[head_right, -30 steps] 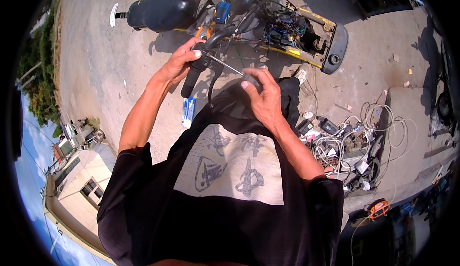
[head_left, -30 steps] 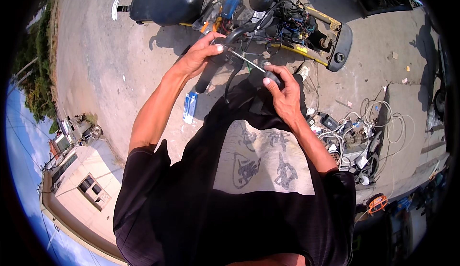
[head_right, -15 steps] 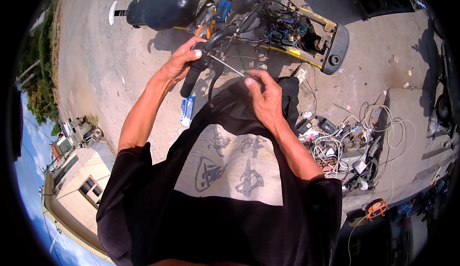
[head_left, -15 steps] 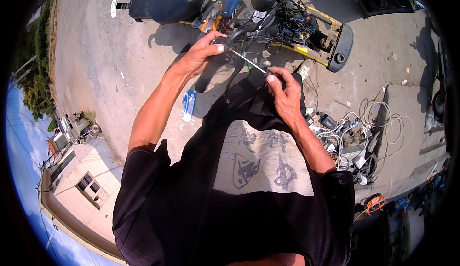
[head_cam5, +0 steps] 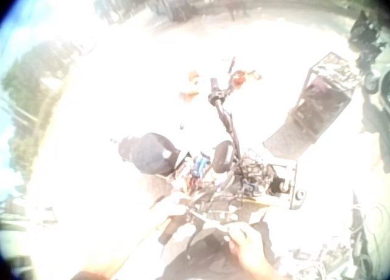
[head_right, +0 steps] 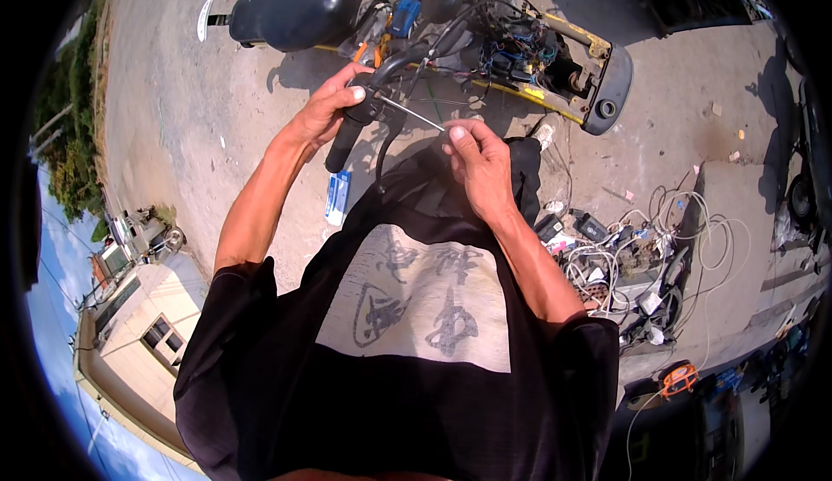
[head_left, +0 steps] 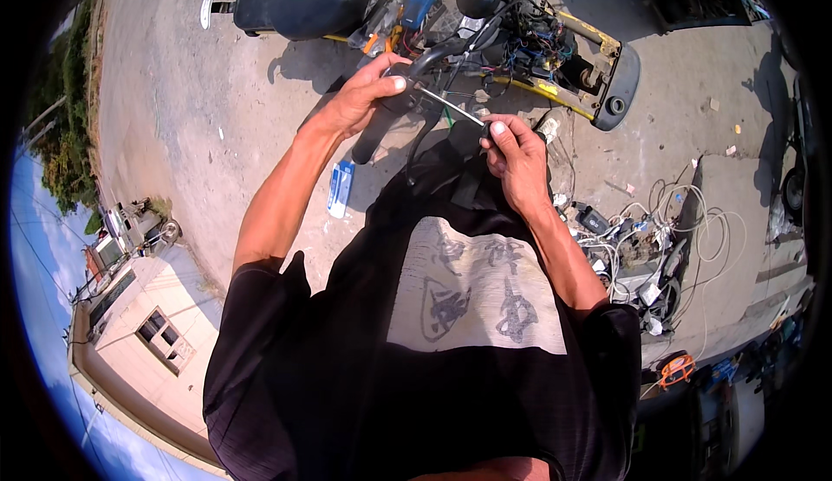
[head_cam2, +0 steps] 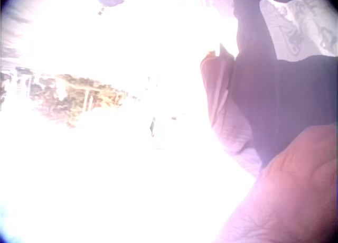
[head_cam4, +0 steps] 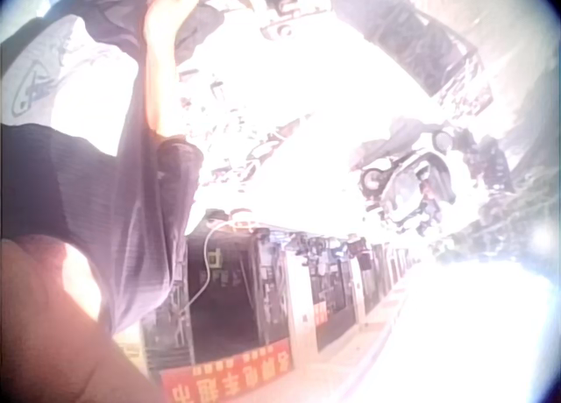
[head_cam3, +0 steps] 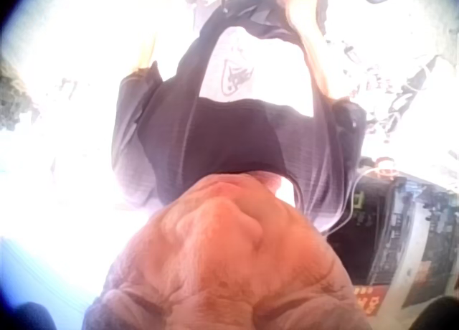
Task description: The person uses a T-handle wrench to tighten bolts on the scooter's handlebar assembly and then moves to the front wheel area to adjust components near the brake caliper. The person handles the wrench and scooter parts directly.
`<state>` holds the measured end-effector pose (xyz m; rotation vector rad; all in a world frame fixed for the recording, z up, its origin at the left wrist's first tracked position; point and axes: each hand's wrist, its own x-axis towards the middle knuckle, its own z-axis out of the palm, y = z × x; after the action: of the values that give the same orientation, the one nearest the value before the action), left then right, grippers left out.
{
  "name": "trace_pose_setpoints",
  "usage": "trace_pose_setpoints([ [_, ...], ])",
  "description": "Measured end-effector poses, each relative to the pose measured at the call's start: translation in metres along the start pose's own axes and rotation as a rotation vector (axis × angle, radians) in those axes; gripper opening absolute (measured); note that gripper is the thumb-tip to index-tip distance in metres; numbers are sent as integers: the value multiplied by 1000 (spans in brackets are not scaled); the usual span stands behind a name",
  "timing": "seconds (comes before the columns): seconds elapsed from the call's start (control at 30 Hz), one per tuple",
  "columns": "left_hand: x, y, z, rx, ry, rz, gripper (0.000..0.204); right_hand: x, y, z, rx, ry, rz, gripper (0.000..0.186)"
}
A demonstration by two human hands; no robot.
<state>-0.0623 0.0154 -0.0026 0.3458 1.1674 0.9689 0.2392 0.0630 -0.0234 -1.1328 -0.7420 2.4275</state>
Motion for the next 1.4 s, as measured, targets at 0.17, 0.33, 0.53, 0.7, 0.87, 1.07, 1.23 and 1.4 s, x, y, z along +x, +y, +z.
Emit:
trace_pose_setpoints([
  [0.17, -3, 3, 5, -4, 13, -12, 41, -5, -11, 11, 295, -36, 130, 21],
  [0.33, -3, 2, 3, -3, 24, -8, 41, -7, 6, 9, -522, 93, -340, 27],
  [0.53, -4, 3, 4, -19, 4, -21, 41, 2, -7, 0, 412, -160, 247, 26],
  [0.7, -3, 2, 3, 19, 5, -16, 41, -8, -7, 11, -281, 36, -150, 23],
  [0.87, 0, 0, -1, 12, -3, -10, 41, -6, -4, 12, -332, 59, -126, 29],
  [1.07, -1, 1, 3, 0, -13, -34, 40, -4, -16, 12, -398, 63, -236, 23],
  [1.23, -2, -1, 2, 0, 5, -14, 40, -1, -10, 8, -860, 19, -577, 27],
  [1.4, -3, 0, 3, -26, 11, -17, 41, 8, -17, -2, 106, -143, 176, 34],
])
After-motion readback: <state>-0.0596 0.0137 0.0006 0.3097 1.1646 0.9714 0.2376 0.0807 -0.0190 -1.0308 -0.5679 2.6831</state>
